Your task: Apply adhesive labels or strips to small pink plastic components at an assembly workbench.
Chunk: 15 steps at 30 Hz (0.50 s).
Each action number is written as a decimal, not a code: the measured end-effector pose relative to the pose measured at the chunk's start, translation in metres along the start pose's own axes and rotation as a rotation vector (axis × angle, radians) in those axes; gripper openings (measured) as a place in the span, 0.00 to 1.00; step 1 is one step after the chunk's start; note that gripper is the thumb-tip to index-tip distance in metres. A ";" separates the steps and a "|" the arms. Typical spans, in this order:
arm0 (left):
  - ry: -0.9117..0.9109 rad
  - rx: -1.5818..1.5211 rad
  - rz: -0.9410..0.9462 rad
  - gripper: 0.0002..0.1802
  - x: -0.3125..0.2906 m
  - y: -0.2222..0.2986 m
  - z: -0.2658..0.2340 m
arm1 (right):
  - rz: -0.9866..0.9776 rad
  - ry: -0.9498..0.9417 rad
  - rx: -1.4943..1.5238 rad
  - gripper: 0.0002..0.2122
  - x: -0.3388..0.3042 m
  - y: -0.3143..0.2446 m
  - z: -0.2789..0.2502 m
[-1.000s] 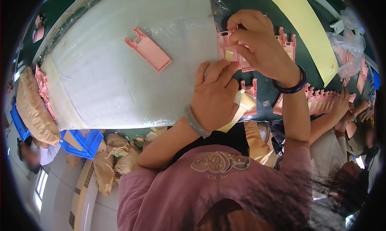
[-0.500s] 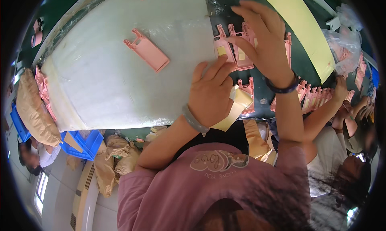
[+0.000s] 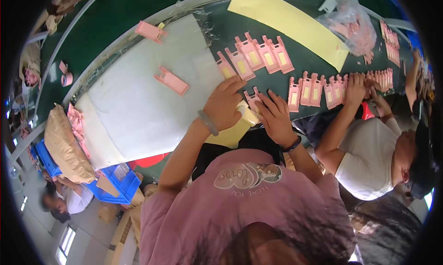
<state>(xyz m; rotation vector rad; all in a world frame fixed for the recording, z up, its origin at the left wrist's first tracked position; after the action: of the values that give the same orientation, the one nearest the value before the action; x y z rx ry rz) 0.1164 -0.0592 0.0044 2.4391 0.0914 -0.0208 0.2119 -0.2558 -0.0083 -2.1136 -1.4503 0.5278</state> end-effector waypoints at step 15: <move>-0.116 0.112 -0.015 0.16 0.009 -0.001 0.006 | 0.195 0.374 -0.322 0.21 -0.029 0.039 -0.007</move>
<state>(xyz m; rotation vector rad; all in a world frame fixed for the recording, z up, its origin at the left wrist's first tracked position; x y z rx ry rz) 0.1255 -0.0617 -0.0017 2.5429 0.0585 -0.1786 0.2340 -0.2960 -0.0256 -2.4565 -1.1825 -0.0452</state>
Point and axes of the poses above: each hand's wrist, its own x-axis towards the middle knuckle, its own z-axis out of the palm, y = z × x, the point moved 2 cm from there along x, towards the middle knuckle, and after that the axes turned 6 degrees about x, right-handed, at the moved point
